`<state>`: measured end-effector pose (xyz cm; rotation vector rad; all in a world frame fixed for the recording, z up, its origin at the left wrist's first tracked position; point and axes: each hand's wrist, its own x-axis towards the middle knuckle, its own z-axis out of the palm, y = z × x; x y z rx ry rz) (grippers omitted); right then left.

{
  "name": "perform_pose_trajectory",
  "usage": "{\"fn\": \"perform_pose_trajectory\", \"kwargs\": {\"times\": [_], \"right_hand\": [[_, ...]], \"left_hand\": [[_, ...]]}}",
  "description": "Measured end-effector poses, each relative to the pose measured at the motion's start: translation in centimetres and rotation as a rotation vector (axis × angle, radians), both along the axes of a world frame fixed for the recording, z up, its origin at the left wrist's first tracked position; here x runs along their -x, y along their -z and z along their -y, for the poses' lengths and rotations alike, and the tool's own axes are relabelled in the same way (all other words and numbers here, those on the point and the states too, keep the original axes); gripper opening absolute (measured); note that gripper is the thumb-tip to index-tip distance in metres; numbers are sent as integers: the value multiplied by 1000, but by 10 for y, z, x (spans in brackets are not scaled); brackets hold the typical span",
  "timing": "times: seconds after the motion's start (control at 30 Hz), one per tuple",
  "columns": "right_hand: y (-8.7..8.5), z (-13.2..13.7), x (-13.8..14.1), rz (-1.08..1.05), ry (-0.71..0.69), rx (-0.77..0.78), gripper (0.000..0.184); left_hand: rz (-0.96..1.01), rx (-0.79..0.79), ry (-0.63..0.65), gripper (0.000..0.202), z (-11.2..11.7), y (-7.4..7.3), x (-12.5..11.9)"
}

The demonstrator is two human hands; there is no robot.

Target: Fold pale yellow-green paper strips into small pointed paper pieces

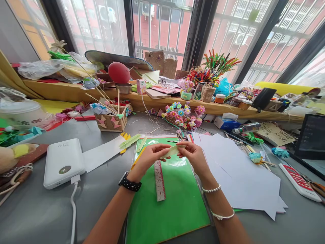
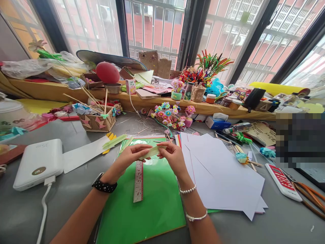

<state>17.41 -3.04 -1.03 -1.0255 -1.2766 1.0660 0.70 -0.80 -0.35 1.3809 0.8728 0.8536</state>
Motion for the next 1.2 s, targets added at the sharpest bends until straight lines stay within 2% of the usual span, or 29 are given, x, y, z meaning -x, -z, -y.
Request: {"fn": "perform_pose_trajectory", "kwargs": {"times": [0.13, 0.37, 0.5, 0.8, 1.0, 1.2], "right_hand": [[0, 0, 0, -23, 13, 9, 15], [1, 0, 0, -72, -8, 16, 11], [-1, 0, 3, -82, -22, 45, 16], [0, 1, 3, -98, -23, 47, 20], [1, 1, 5, -140, -19, 44, 28], [1, 1, 6, -165, -3, 60, 27]], "left_hand": [[36, 25, 20, 29, -1, 0, 2], [78, -40, -81, 23, -3, 1, 3], [74, -78, -107, 22, -3, 1, 3], [43, -121, -78, 26, 1, -2, 1], [45, -147, -157, 26, -1, 1, -1], [173, -35, -208, 31, -1, 6, -3]]}}
